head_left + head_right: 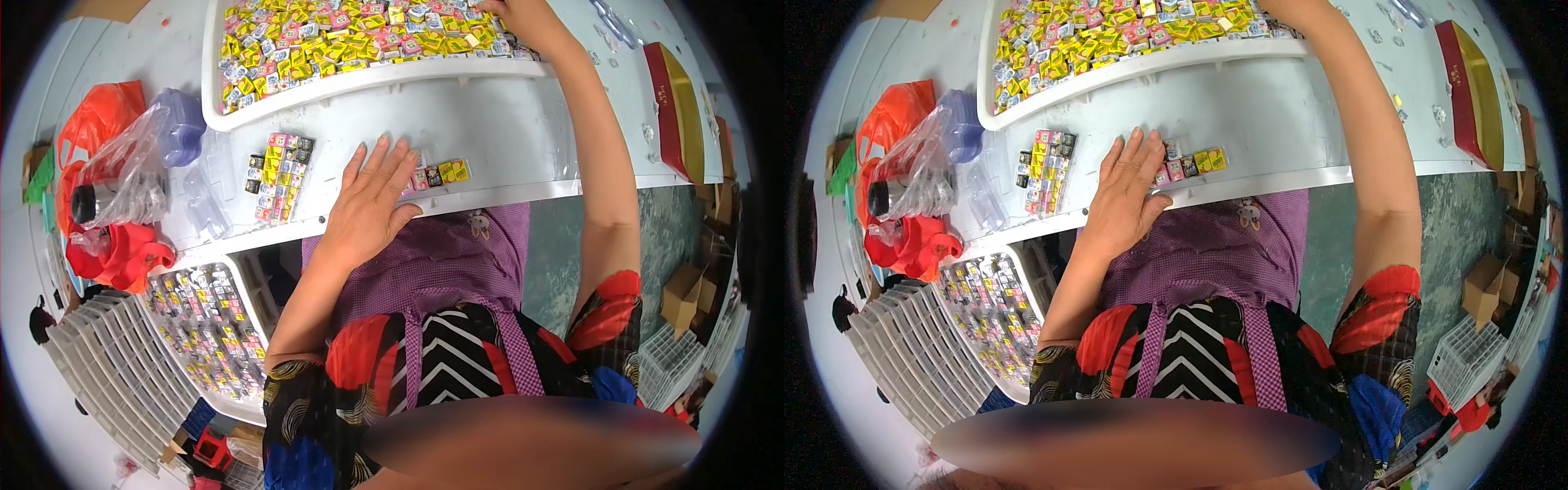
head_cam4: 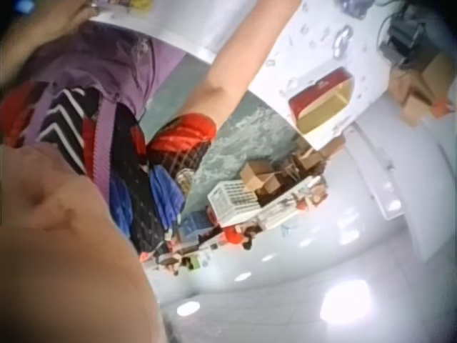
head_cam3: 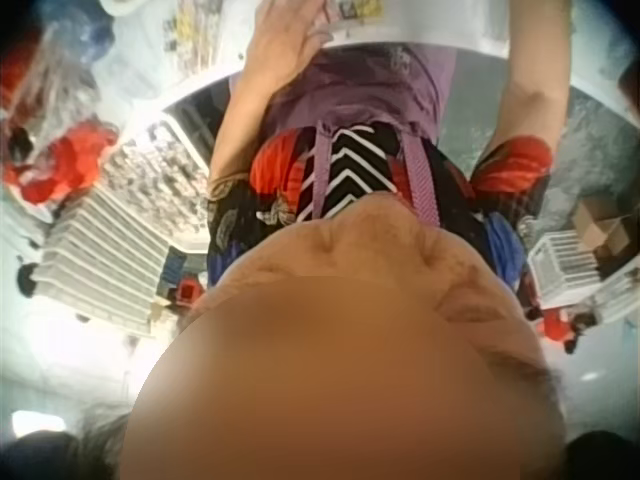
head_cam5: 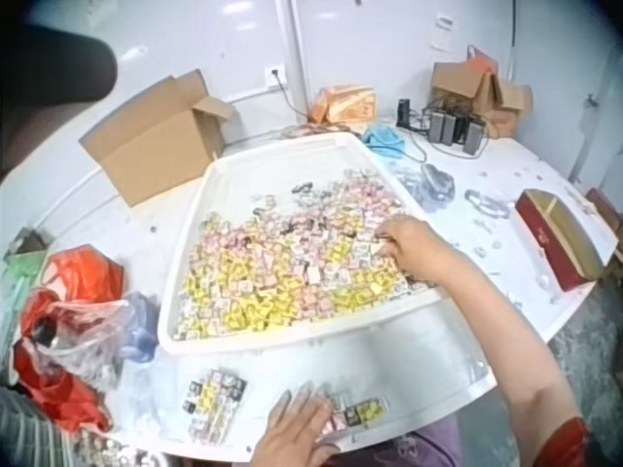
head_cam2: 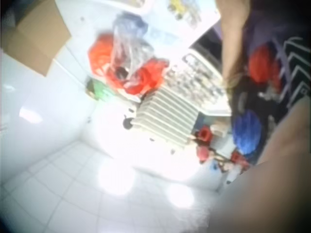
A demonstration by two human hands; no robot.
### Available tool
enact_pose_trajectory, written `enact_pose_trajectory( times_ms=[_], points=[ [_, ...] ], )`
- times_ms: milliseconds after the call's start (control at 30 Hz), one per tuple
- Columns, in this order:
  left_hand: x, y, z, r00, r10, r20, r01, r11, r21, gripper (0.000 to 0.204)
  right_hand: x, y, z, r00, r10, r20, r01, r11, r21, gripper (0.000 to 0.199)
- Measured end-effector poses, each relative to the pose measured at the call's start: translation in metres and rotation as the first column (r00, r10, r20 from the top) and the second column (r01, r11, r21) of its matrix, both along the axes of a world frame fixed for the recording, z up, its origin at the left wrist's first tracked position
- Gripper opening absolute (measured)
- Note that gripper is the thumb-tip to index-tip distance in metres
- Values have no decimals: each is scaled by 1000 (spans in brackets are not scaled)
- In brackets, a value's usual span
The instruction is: Sorting and packaging small colorful square stickers into plastic trays.
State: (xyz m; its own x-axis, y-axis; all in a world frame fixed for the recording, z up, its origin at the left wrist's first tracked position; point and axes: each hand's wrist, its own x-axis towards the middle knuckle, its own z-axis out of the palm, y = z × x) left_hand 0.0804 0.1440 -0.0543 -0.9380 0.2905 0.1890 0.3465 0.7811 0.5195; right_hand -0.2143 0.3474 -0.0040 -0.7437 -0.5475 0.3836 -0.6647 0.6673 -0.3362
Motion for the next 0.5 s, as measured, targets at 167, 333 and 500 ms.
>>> enact_pose_trajectory(
  times_ms=[167, 333, 500],
  points=[
    [4, -2, 2, 998, 65, 3, -65, 998, 19, 69, 6, -21, 7, 995, 102, 9, -102, 969, 226, 14],
    [3, -5, -1, 996, 83, 23, -86, 988, 126, 68, -2, -21, 4, 998, 54, 42, -59, 992, 112, 10],
    [5, 0, 1, 998, 38, -39, -42, 996, -83, 59, 3, -26, 10, 985, 170, 9, -169, 973, 156, 10]
  ],
)
